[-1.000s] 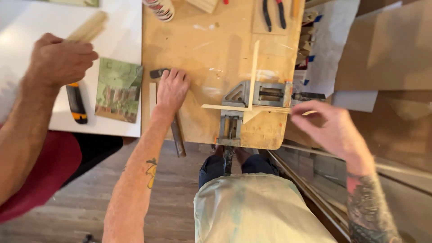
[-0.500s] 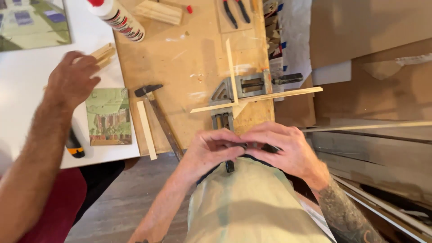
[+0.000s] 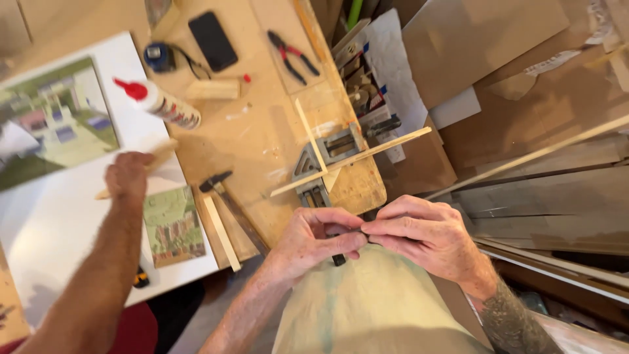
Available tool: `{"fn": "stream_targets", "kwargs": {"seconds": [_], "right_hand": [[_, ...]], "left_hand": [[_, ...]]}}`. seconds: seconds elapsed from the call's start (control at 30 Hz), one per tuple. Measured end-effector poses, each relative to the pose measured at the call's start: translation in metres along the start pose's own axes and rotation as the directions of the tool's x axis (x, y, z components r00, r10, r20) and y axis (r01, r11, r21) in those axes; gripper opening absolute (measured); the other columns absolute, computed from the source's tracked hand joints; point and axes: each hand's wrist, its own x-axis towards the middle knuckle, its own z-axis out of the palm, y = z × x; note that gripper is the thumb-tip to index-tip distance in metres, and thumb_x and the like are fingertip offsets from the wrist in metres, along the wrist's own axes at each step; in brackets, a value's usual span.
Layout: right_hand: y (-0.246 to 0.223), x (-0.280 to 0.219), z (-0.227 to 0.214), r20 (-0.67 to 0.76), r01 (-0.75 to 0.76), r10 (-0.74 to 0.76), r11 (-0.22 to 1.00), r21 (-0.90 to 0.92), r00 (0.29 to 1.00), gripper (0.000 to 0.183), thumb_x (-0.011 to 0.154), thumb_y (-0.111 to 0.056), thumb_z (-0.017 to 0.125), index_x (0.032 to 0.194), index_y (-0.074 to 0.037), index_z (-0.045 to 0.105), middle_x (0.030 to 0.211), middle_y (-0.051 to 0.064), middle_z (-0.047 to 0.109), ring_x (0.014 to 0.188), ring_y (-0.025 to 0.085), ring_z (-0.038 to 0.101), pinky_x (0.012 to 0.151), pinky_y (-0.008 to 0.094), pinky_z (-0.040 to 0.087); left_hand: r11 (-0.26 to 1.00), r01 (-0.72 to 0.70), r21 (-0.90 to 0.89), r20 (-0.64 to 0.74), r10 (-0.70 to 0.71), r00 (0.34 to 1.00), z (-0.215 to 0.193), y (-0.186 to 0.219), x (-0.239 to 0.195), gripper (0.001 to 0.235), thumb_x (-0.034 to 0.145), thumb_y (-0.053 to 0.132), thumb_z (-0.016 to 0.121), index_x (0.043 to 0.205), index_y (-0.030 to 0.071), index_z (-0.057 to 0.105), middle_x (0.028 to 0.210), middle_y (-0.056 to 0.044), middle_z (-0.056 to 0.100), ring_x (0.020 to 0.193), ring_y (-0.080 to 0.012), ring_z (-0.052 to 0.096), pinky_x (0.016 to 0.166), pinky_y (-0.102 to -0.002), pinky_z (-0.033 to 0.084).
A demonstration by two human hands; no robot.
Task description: Assembling small wooden frames by aligning strips in a corner clamp and applying wood glue.
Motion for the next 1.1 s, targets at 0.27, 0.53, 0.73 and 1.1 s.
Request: {"fn": "stream_targets", "kwargs": {"seconds": [0.27,0.53,0.73,1.1], "right_hand": [[-0.015,-0.009,-0.018,0.012,0.002,-0.002,1.0,-0.001,1.0,0.012,0.085,-0.009,0.08,0.097,-0.01,0.08,0.089,0.002,0.074,0.066,0.012,0.068,0.061,0.023,0.057],[-0.015,-0.016,-0.013,0.055,-0.002,0.006,0.997,-0.081,0.998,0.02,0.084,-0.012,0.081,0.103,-0.009,0.078,0.096,0.002,0.074,0.075,0.011,0.072,0.071,0.022,0.063],[-0.02,-0.018,-0.006,0.024,-0.013,0.016,0.99,-0.137,1.0,0.014,0.083,-0.013,0.081,0.096,-0.009,0.077,0.092,0.003,0.074,0.074,0.013,0.072,0.068,0.022,0.061],[-0.014,-0.023,-0.002,-0.011,-0.113,0.114,0.99,0.079,0.993,0.011,0.079,-0.009,0.083,0.088,-0.01,0.078,0.085,0.004,0.072,0.065,0.012,0.068,0.057,0.019,0.059]], "left_hand": [[0.995,-0.022,0.1,0.069,0.015,0.997,0.027,0.03,-0.008,0.023,0.082,0.004,0.085,0.1,-0.007,0.076,0.09,-0.017,0.072,0.076,-0.0202,0.072,0.064,-0.035,0.069],[0.99,0.057,0.132,0.038,-0.062,0.997,0.031,0.036,-0.01,0.019,0.083,0.013,0.085,0.095,0.001,0.078,0.084,-0.01,0.074,0.071,-0.0162,0.071,0.065,-0.027,0.067],[0.996,0.053,0.077,0.011,-0.054,0.998,0.032,0.03,-0.018,0.02,0.082,0.015,0.085,0.095,0.002,0.077,0.086,-0.009,0.075,0.073,-0.0156,0.073,0.068,-0.028,0.068],[0.998,0.031,0.047,0.036,-0.033,0.999,0.039,0.03,-0.022,0.015,0.083,0.01,0.082,0.092,0.001,0.074,0.077,-0.007,0.068,0.067,-0.0137,0.066,0.063,-0.029,0.067]]}}
